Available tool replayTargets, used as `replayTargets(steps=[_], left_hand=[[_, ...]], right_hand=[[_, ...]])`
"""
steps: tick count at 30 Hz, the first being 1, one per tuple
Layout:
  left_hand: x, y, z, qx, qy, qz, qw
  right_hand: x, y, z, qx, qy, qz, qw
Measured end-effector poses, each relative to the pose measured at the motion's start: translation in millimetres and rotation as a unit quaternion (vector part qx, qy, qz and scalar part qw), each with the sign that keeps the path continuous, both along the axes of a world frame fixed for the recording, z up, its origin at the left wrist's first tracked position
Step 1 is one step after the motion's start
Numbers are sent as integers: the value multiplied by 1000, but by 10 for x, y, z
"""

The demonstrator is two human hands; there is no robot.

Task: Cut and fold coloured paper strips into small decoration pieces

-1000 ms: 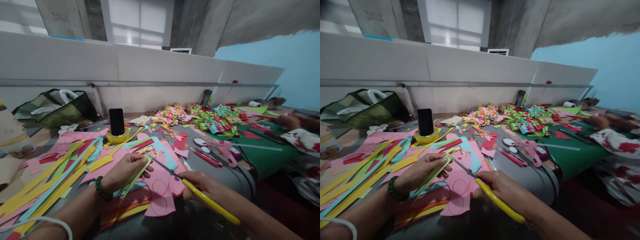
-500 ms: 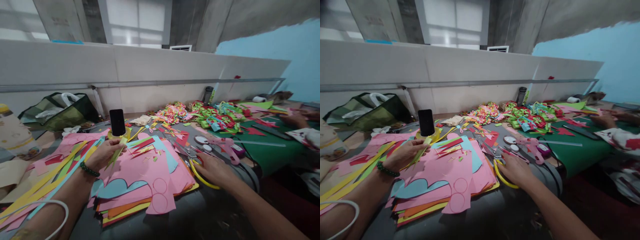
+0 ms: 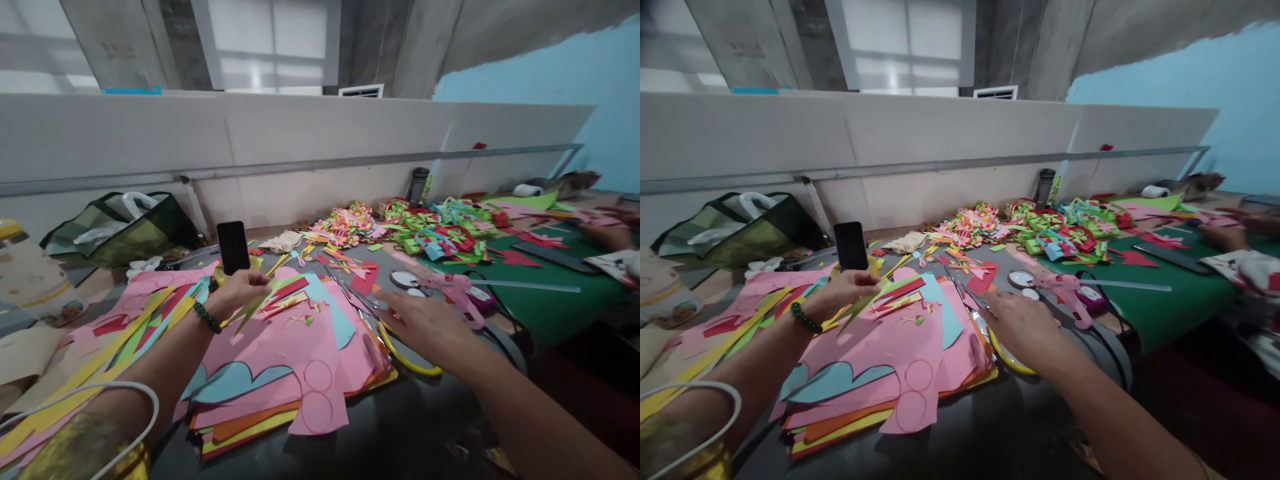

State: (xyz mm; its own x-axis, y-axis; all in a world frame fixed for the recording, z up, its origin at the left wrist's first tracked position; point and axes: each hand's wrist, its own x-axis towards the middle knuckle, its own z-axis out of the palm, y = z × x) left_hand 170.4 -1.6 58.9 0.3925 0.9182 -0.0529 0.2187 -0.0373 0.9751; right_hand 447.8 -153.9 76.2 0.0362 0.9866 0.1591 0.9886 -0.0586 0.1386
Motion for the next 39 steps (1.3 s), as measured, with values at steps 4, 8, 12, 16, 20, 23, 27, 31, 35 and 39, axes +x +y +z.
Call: replayTargets(steps=[4,8,12,16,20,23,27,31,35,39], left_hand=[[-54,115,53,-21,-27,6,999],[-69,131,-77,-57,-66,-3,996],[-22,79,-185,-66,-92,-27,993],[-4,53,-208,-69,-91,-49,992],[-57,91,-207,-66,-79,-60,993],[-101,133,-207,-65,-72,-73,993],[-133,199,-215,-57,-76,-26,995],[-154,251,-226,-55,-99,19,993],[-162,264,-237,-65,-114,30,991],[-183,298,-250,-62,-117,42,990]], right_hand=[[-359,213,279,9,50,95,994],[-698,709,333,15,139,159,977],[-947,1190,94,41,347,183,919],[-1023,1396,-161,-1,489,190,851],[-1002,1434,-261,-7,510,196,837],[-961,1480,-309,-3,498,192,846],[-798,1586,-362,34,431,164,887],[-620,1638,-415,-5,342,157,927],[-595,1636,-482,-87,289,179,936],[-599,1606,-408,-101,286,193,933]])
